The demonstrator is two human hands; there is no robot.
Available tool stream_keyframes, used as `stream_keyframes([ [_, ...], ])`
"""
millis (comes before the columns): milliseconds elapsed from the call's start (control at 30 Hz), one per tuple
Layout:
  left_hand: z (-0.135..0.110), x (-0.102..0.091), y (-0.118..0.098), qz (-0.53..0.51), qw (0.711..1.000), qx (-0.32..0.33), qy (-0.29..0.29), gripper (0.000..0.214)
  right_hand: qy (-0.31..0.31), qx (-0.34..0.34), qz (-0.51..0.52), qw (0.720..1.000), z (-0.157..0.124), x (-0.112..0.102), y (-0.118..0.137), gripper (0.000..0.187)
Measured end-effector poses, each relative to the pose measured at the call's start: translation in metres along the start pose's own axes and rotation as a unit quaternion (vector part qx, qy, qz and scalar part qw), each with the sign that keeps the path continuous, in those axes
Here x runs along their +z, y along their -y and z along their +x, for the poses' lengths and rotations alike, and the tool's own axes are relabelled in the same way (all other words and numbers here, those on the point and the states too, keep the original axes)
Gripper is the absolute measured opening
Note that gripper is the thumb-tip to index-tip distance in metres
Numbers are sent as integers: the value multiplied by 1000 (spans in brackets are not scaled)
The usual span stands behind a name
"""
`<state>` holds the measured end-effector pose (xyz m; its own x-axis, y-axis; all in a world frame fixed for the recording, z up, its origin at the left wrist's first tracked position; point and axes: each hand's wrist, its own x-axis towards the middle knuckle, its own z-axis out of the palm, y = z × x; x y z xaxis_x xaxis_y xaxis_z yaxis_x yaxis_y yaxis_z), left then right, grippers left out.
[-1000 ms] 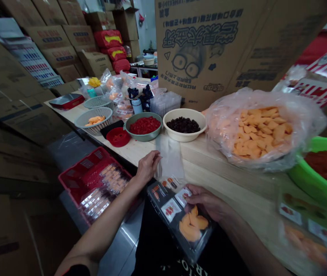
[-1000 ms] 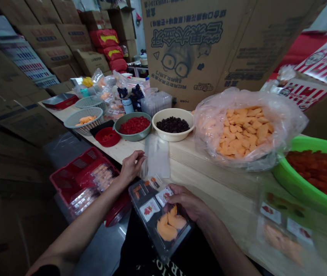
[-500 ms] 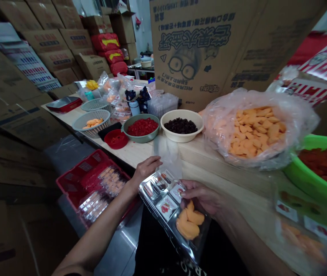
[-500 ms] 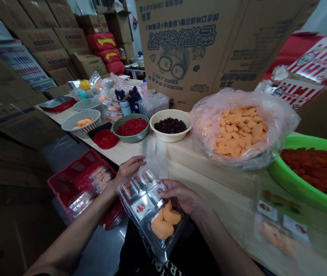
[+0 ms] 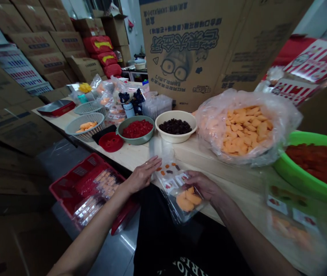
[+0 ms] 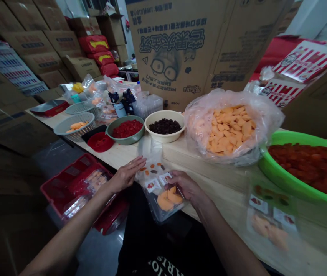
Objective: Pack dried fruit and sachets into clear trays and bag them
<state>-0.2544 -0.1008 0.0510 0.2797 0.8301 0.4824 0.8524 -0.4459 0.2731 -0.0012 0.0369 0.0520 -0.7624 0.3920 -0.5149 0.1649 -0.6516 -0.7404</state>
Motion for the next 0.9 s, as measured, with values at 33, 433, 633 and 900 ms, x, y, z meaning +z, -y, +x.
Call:
stream_keyframes([
  [33,1,5,-3,12,1000,1,9,73,-23,-14,-8,1000,2,3,-2,29],
  [433,-6,28,-18,-69,986,-144,38,82,-80,-30,-27,996,20,10,-14,74],
  [633,24,37,-24,123,963,-233,61,38,-100,-2,-66,993,30,17,-12,81],
  [900,32,32,-17,117,956,-251,95,35,-127,-14,-86,988,20,20,-6,93],
])
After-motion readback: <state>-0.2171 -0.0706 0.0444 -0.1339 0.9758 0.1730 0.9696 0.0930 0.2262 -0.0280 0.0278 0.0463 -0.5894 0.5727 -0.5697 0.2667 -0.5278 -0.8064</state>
